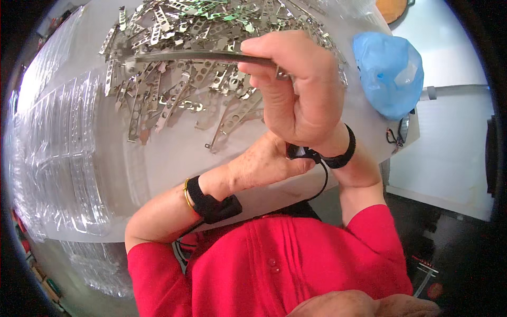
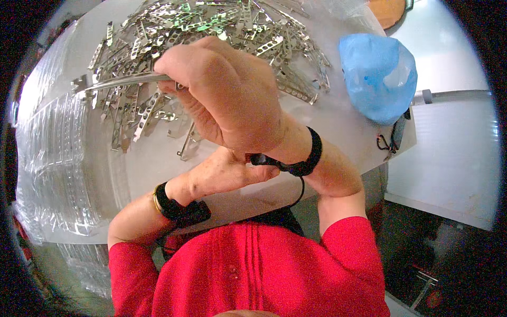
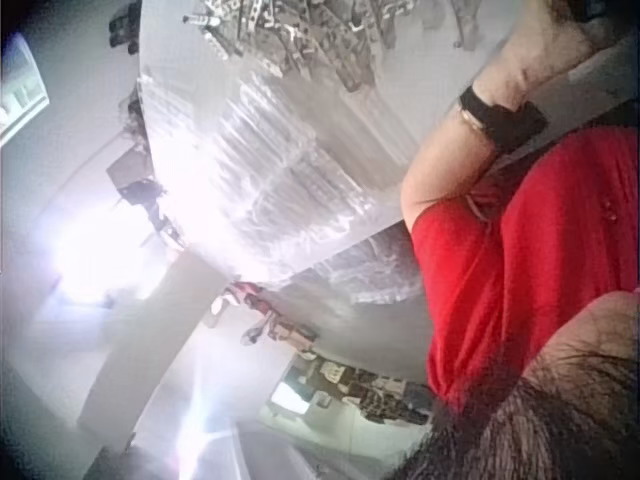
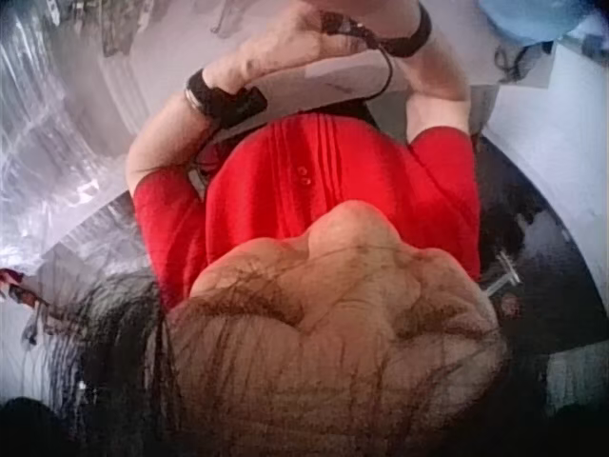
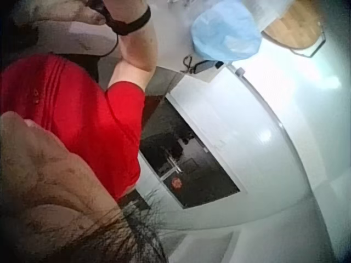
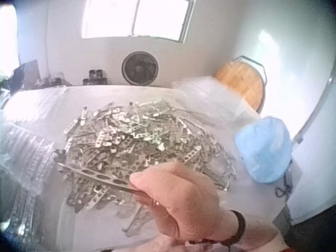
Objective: Sort metal computer brackets and place them into plastic packaging bags.
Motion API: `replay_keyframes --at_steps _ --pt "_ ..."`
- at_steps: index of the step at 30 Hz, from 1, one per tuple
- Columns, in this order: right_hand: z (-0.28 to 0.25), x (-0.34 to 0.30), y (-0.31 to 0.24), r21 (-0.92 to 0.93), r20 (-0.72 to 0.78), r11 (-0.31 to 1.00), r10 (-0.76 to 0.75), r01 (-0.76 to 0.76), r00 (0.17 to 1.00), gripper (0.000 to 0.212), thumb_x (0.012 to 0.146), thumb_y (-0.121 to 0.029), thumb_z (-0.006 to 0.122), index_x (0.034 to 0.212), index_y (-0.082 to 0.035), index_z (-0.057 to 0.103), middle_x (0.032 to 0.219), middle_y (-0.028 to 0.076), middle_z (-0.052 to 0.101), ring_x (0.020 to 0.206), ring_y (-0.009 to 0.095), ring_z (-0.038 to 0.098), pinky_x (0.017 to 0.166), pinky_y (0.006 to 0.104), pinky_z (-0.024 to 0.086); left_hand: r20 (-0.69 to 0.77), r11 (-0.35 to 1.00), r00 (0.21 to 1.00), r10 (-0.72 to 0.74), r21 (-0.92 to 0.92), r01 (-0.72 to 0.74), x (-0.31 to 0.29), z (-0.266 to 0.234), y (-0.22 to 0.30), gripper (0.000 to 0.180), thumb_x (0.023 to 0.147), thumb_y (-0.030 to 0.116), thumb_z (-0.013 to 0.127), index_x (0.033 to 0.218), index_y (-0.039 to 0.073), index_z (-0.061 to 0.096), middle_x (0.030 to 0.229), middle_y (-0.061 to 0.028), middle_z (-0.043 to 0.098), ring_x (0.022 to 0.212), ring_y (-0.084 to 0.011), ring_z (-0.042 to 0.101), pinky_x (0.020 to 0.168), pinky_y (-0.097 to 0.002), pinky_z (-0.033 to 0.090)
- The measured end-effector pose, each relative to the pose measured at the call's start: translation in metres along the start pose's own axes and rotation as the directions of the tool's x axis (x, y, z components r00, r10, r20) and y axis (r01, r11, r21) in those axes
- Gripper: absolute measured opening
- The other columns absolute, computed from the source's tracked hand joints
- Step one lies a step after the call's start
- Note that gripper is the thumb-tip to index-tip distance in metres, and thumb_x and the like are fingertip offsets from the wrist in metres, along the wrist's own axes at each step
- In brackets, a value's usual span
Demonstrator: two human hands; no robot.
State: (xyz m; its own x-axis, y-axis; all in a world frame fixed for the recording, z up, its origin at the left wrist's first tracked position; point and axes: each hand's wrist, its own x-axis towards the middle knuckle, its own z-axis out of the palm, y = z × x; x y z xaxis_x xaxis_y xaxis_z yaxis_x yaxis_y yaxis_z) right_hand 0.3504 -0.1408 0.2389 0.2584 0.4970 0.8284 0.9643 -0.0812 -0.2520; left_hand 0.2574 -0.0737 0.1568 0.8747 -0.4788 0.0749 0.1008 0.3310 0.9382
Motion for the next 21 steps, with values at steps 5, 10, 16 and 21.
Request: replay_keyframes --at_steps 5,10,16,21 --pt "0.006 0.004 0.009 -0.062 -0.082 0.981 -0.191 0.186 0.978 0.031 0.085 -0.005 0.074 0.113 -0.008 0.061 0.087 0.01 0.067 0.07 0.031 0.067 0.057 0.0376 0.054 0.046 0.999 0.998 0.036 0.039 -0.038 0.0 0.0 -0.001 0.035 0.084 0.002 0.069 0.119 0.002 0.06 0.099 -0.0023 0.066 0.091 -0.0105 0.059 0.082 -0.03 0.051" --pt "0.004 0.007 -0.016 0.353 0.082 0.758 0.559 -0.549 0.825 0.018 0.104 -0.012 0.058 0.116 0.001 0.055 0.086 0.007 0.067 0.061 0.01 0.057 0.056 0.0229 0.047 0.045 0.989 0.997 0.066 -0.134 -0.059 -0.001 0.005 -0.014 0.046 0.084 0.002 0.068 0.128 0.003 0.053 0.102 -0.0007 0.064 0.091 -0.0094 0.057 0.081 -0.0289 0.051" --pt "0.006 0.002 -0.007 0.488 0.161 0.547 0.709 -0.68 0.686 0.013 0.105 -0.017 0.056 0.108 -0.004 0.056 0.075 0.002 0.064 0.056 0.005 0.055 0.049 0.0215 0.045 0.071 0.995 0.997 0.037 -0.091 -0.031 0.002 0.004 -0.016 0.058 0.084 0.001 0.068 0.137 0.006 0.047 0.1 -0.0001 0.061 0.092 -0.0087 0.056 0.082 -0.0288 0.051" --pt "0.004 -0.001 -0.002 0.54 0.171 0.504 0.719 -0.674 0.674 0.014 0.105 -0.017 0.056 0.108 -0.004 0.056 0.075 0.002 0.064 0.056 0.005 0.055 0.049 0.0214 0.045 0.044 0.994 0.999 0.012 -0.112 -0.007 0.002 0.007 -0.012 0.058 0.084 0.0 0.068 0.137 0.006 0.046 0.105 -0.0016 0.06 0.096 -0.0104 0.057 0.083 -0.0285 0.05"
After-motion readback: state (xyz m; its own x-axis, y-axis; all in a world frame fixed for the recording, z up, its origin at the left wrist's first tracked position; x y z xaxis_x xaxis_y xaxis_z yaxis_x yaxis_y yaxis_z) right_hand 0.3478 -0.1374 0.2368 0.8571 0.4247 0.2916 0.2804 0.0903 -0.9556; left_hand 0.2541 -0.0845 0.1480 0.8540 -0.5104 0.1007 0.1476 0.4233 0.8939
